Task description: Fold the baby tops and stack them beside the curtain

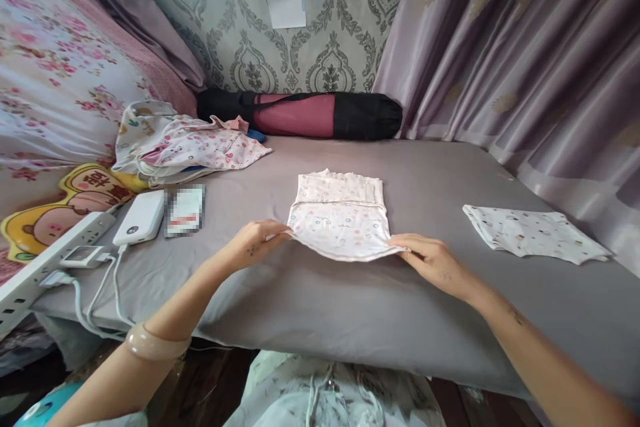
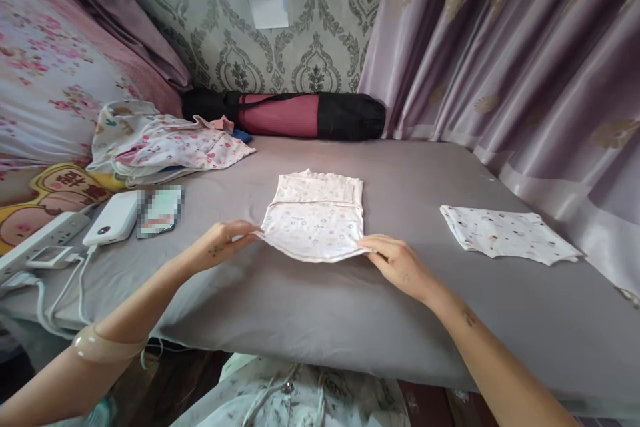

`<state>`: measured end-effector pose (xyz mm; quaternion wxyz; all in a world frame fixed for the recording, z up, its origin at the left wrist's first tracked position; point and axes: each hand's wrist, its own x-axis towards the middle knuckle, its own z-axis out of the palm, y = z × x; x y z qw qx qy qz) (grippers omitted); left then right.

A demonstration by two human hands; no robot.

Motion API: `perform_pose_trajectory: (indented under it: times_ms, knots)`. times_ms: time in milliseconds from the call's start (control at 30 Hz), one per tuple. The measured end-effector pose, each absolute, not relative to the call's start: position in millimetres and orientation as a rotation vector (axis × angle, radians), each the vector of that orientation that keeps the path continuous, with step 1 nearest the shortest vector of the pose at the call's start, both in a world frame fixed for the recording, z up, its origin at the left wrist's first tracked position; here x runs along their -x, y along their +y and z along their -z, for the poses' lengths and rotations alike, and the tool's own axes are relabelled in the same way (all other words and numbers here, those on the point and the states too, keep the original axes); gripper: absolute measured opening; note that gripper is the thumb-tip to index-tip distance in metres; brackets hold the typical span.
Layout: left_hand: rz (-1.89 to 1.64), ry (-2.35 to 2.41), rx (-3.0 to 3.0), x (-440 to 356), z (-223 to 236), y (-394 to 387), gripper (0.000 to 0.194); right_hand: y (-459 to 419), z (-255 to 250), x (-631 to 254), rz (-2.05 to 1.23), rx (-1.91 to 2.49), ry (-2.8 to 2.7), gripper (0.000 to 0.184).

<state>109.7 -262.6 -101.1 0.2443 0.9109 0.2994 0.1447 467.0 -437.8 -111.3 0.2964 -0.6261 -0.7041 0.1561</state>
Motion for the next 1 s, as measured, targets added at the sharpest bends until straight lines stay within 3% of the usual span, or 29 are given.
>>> perform_pose_trajectory:
  times_ms: [167, 433, 1000]
  knots:
    - [-0.531, 1.238, -2.355, -146, 98, -233, 0.037, -392, 108, -471, -0.339, 1.929, -1.566, 0.031]
    - [-0.578, 1.524, -2.215, -208, 107, -179, 0.029, -311, 118, -482, -0.160, 2.185, -1.336, 0.029]
    - [-0.481, 1.683, -2.346, -250, 125, -144, 0.029, -259, 125, -486, 0.006, 2.504, -1.424, 0.036]
